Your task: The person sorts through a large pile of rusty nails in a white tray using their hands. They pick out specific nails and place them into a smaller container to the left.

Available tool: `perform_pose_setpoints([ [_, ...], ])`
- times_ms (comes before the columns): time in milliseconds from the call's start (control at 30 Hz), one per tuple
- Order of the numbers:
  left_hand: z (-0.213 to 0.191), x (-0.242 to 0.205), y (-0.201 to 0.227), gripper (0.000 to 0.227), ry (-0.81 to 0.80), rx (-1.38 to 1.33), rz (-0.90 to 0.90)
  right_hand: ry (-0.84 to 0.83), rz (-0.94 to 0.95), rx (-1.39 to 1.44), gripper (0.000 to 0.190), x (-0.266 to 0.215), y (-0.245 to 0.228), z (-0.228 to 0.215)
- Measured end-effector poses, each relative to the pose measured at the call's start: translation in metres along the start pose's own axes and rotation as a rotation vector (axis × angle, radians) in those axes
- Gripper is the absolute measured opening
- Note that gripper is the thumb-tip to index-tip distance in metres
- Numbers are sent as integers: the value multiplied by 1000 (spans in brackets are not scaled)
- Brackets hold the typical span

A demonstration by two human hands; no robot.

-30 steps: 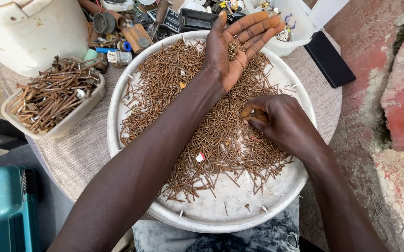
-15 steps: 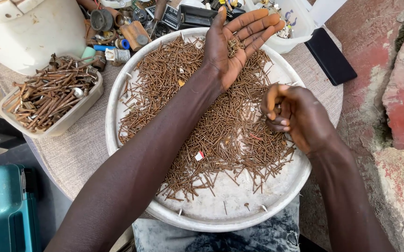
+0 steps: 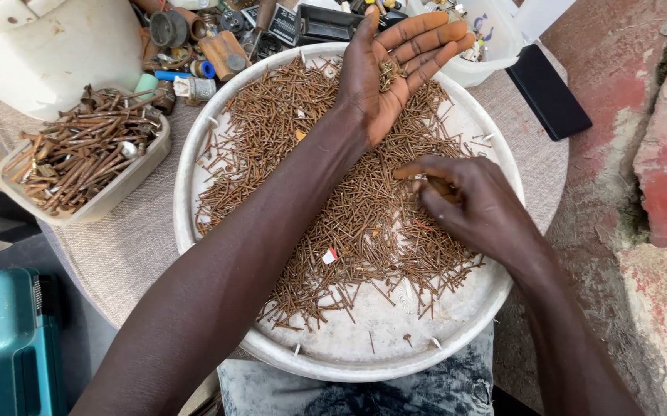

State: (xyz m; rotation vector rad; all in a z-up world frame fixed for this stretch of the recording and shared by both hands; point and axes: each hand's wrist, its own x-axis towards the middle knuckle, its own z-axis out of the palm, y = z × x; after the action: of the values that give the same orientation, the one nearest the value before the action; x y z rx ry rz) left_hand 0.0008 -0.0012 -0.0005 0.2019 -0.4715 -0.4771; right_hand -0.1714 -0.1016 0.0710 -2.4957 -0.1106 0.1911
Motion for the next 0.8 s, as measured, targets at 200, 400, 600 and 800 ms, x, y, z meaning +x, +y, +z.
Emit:
perform_pose_setpoints([
  [200, 3, -1, -1, 73, 15, 20, 7, 64, 14, -104, 14, 2, -9, -3],
  [400, 6, -2, 2, 72, 27, 53, 7, 32, 33, -29, 20, 3, -7, -3],
  [600, 3, -2, 1, 71, -48, 51, 36, -58, 106, -75, 23, 12, -12, -2],
  [800, 16, -4, 4, 74, 128, 49, -27, -55, -34, -67, 8, 11, -7, -3],
])
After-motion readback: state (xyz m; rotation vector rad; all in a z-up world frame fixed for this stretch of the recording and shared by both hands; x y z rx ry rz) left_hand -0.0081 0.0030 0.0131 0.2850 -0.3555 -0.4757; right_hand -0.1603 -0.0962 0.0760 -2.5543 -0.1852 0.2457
